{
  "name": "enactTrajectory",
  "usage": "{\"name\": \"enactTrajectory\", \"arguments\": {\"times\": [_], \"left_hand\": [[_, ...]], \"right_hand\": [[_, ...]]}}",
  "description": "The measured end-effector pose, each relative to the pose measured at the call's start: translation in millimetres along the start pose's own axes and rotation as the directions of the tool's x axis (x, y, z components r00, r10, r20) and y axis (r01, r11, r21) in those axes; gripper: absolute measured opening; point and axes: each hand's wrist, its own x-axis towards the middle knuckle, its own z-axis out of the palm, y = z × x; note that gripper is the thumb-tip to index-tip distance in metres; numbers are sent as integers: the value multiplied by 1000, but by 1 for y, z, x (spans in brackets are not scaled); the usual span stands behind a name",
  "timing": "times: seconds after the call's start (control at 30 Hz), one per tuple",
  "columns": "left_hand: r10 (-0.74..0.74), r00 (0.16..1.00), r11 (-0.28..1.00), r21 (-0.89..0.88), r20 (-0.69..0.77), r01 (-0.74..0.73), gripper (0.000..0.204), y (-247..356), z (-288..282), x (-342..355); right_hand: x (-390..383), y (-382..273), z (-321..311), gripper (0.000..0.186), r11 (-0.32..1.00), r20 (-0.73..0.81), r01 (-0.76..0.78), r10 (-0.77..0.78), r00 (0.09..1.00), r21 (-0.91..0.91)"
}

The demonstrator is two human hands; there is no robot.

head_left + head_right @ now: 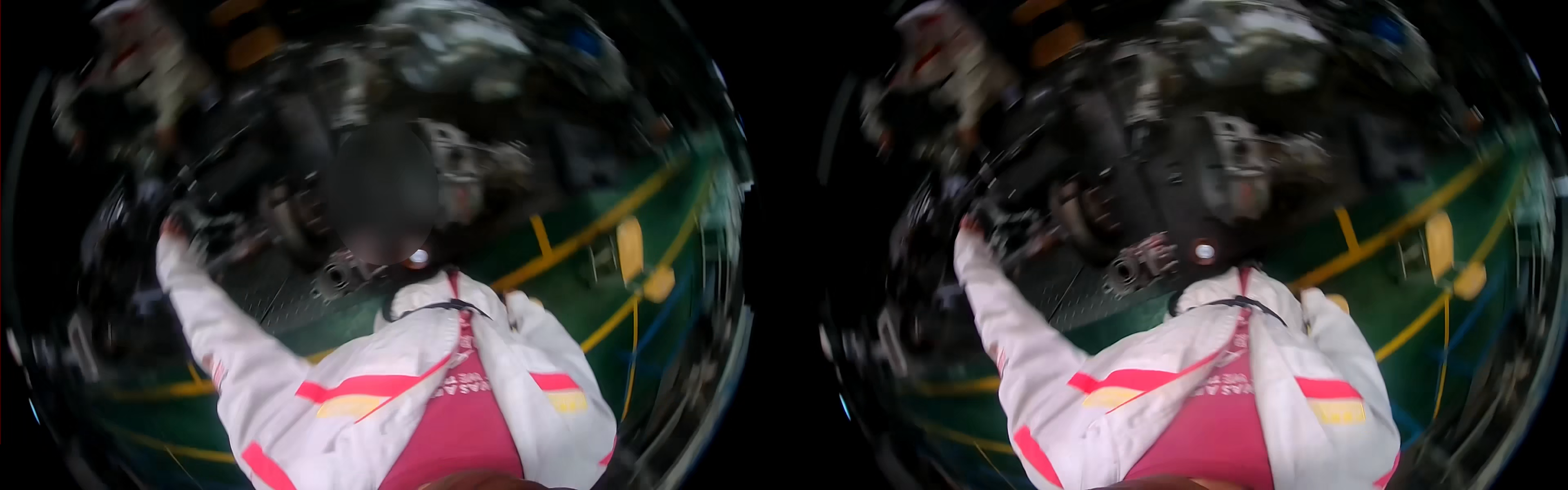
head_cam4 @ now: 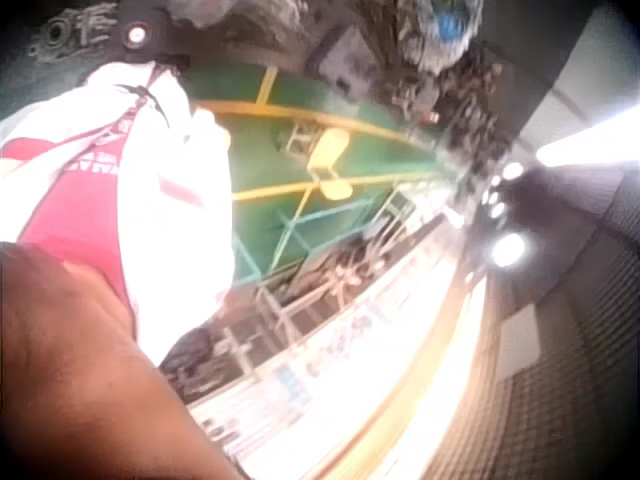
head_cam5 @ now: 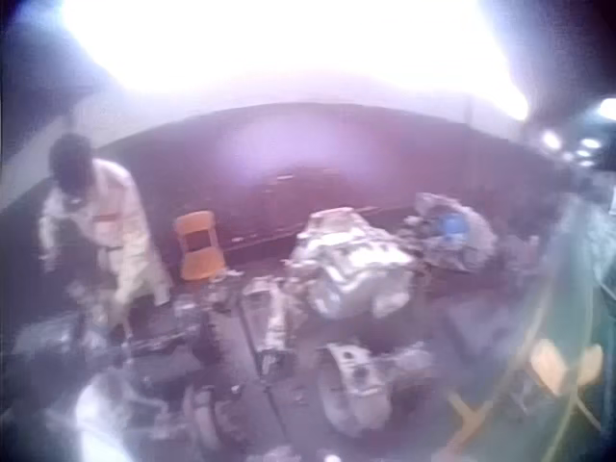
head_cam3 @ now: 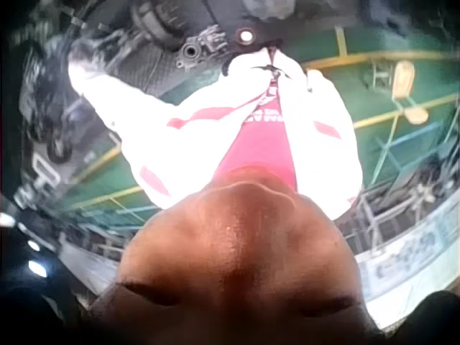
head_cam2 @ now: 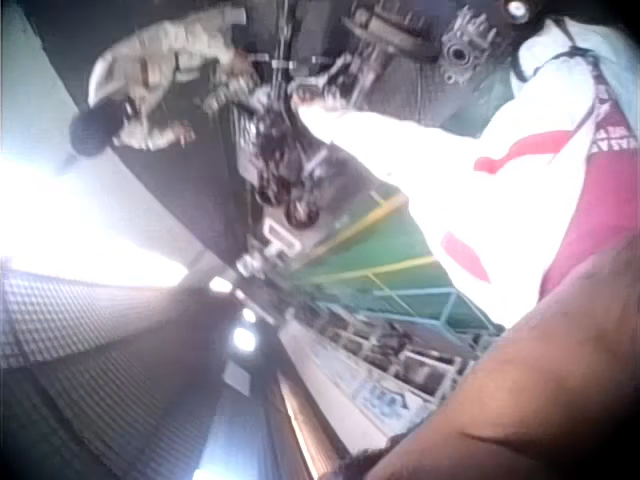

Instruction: The person uses a speed handle wrench to turn bolts on a mechanical transmission assembly on a workbench, then holds a phone.

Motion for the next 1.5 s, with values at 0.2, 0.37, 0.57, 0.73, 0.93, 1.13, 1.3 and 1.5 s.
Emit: {"name": "enactTrajectory", "arguments": {"times": [0.2, 0.37, 0.57, 0.73, 0.93, 1.13, 1.3, 1.5], "left_hand": [[21, 1000, 981, 195, -22, -16, 43, -7, 125, 18], [6, 999, 977, 212, 37, -14, 35, -13, 140, 13], [92, 994, 994, 63, -64, -88, 27, -34, 75, -35], [130, 968, 992, 21, -213, -128, 21, -41, 50, -57], [123, 955, 991, 80, -270, -105, 17, -47, 80, -6], [114, 936, 982, 184, -334, -54, 20, -72, 124, 88], [119, 916, 965, 261, -382, -16, 26, -70, 105, 166], [340, 749, 930, 323, -569, -177, 25, -63, 113, 194]], "right_hand": [[-54, -22, 23, 43, 983, -50, -114, 122, 991, 142], [-68, -12, 40, 41, 975, -28, -130, 137, 990, 180], [-76, 34, 42, 39, 945, -18, -130, 142, 990, 301], [-101, 66, 21, 38, 913, 5, -204, 216, 976, 353], [-143, 77, 13, 36, 885, -44, -265, 304, 952, 384], [-213, 100, 5, 34, 850, -113, -365, 434, 894, 381], [-252, 119, 1, 32, 806, -114, -471, 539, 835, 358], [-210, 62, 27, 31, 807, -80, -483, 537, 840, 339]]}}
